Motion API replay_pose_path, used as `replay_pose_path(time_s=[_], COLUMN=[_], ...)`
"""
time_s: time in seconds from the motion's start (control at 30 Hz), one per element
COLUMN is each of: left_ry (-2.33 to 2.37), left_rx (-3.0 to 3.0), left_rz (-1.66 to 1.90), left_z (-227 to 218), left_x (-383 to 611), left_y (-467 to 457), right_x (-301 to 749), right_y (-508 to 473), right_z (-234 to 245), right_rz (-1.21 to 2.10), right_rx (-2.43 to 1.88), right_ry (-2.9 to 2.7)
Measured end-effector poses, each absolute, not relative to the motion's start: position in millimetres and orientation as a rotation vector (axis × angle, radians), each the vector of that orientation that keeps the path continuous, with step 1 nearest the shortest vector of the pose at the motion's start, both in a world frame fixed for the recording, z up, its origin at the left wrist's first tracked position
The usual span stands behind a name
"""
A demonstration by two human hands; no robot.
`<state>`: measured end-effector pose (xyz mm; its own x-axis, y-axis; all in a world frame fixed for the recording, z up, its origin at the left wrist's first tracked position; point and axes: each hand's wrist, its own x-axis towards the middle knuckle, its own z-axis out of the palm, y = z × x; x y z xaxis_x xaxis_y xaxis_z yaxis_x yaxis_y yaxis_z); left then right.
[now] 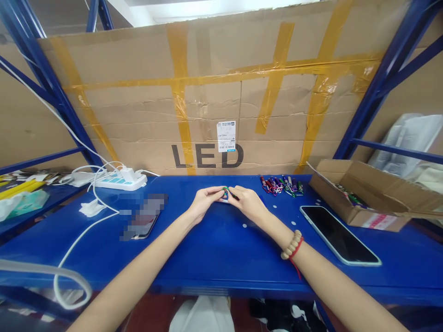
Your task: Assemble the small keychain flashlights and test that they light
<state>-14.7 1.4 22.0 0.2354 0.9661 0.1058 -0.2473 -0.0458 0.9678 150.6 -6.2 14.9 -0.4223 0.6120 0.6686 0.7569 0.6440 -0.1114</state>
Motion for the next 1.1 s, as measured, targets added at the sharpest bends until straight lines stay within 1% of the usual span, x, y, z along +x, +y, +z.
replay_pose_path(time_s=[0.23, 0.4, 0.5, 0.57, 0.63, 0.7, 0.77, 0.8, 0.87, 0.93, 1.0, 1.1], left_ry=[0.831, 0.852, 0.843, 0.843, 0.833, 0.807, 0.782, 0.775, 0.779, 0.79, 0.793, 0.774], left_rx=[1.147, 1.269, 1.246, 1.194, 1.132, 1.085, 1.06, 1.052, 1.028, 0.984, 0.94, 0.918], left_rz=[1.175, 0.993, 0.951, 0.981, 1.032, 1.066, 1.057, 1.041, 1.017, 1.02, 1.036, 1.052], left_z=[19.5, 15.9, 18.5, 21.6, 24.0, 24.5, 23.3, 22.2, 20.2, 19.0, 18.6, 18.8], left_x=[-10.8, -2.9, -2.5, -3.9, -5.1, -5.0, -4.2, -3.9, -4.5, -6.9, -10.6, -16.2], left_y=[0.0, -8.9, -10.4, -8.1, -4.4, -1.1, 0.6, 1.0, 1.2, 1.7, 3.0, 5.8], right_x=[144.1, 154.8, 201.9, 250.9, 302.6, 342.4, 357.5, 353.9, 326.4, 280.7, 230.4, 170.0], right_y=[-9.4, -7.2, -14.1, -23.7, -33.2, -38.6, -39.5, -38.9, -36.6, -32.9, -27.8, -17.7], right_z=[12.5, 29.1, 49.9, 62.9, 72.7, 79.2, 83.5, 85.1, 86.5, 84.2, 77.2, 60.2], right_rz=[-0.122, -0.093, -0.265, -0.455, -0.563, -0.521, -0.444, -0.447, -0.397, -0.067, 0.291, 0.534], right_rx=[-0.973, -0.994, -1.195, -1.44, -1.726, -2.018, -2.118, -2.076, -1.841, -1.519, -1.234, -1.002], right_ry=[-2.053, -1.83, -1.576, -1.364, -1.214, -1.181, -1.281, -1.335, -1.506, -1.771, -1.904, -1.932])
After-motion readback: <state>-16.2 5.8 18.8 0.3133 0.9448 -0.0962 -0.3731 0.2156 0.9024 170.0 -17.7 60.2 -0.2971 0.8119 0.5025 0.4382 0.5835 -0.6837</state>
